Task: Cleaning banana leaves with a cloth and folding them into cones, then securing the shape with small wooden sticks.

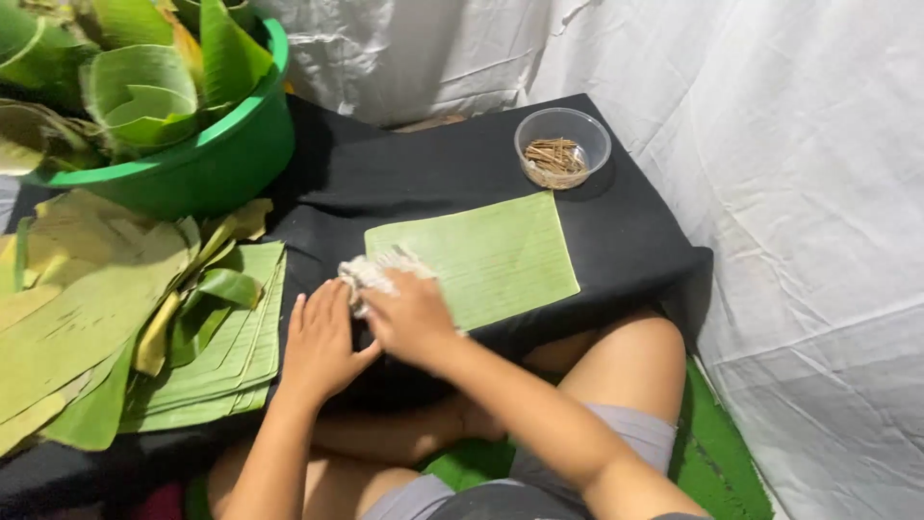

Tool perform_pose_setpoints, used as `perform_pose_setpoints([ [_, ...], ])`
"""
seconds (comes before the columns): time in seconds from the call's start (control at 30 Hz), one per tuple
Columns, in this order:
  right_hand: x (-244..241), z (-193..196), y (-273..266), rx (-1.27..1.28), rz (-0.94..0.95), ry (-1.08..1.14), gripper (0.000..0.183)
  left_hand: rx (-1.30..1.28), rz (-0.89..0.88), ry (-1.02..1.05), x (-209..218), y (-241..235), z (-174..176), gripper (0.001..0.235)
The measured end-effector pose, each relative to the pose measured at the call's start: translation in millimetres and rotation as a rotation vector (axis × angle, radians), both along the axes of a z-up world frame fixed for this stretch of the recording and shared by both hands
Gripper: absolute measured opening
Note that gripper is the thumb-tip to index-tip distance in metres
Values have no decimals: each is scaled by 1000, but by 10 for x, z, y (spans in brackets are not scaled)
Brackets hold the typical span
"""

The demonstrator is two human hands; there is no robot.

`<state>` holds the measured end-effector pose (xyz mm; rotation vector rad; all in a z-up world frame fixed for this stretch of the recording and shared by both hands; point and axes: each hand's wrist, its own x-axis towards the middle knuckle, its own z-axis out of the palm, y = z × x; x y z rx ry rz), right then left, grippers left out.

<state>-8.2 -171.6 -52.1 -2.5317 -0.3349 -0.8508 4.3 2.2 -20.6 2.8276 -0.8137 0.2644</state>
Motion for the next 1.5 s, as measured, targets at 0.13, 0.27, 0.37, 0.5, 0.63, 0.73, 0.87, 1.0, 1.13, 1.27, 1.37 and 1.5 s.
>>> perform_pose_setpoints([
  [0.13, -11, 60, 40, -130, 10, 126, 31, -105, -40, 60, 65, 20, -94, 116],
  [0.27, -37, 71, -270, -131, -18, 327, 45, -45, -95, -134, 61, 24, -131, 100],
  [0.37, -15, 6, -773, -154, -67, 364, 44, 19, -67, 82, 53, -42, 120, 100],
  [0.5, -158, 203, -1462, -172, -235, 478, 39, 92, -50, 238, 20, -57, 259, 80],
  [0.63, -254, 91, -2106, -217, -421, 547, 39, 184, -16, 259, 11, -81, 298, 61],
  [0.73, -291, 52, -2379, -193, -488, 615, 38, 207, -11, 303, -14, -88, 344, 59],
  [0.87, -6, 47, -2391, -52, -546, 676, 43, 172, -39, 299, -63, -58, 387, 56],
  [1.0, 220, 266, -1457, -114, -275, 236, 29, 138, -97, 252, -21, -66, 386, 56],
  [1.13, 274, 335, -328, -12, -64, 346, 49, 166, -106, 67, 76, -22, 12, 66],
  [1.27, 294, 191, -263, -98, 74, 449, 54, 189, -84, 92, 89, -30, 36, 63],
  [1.37, 366, 196, -680, -137, 6, 530, 55, 148, -107, 23, 77, -37, 28, 65],
  [1.5, 282, 78, -1456, -170, -201, 588, 58, 166, -101, 51, 70, -39, 45, 65],
])
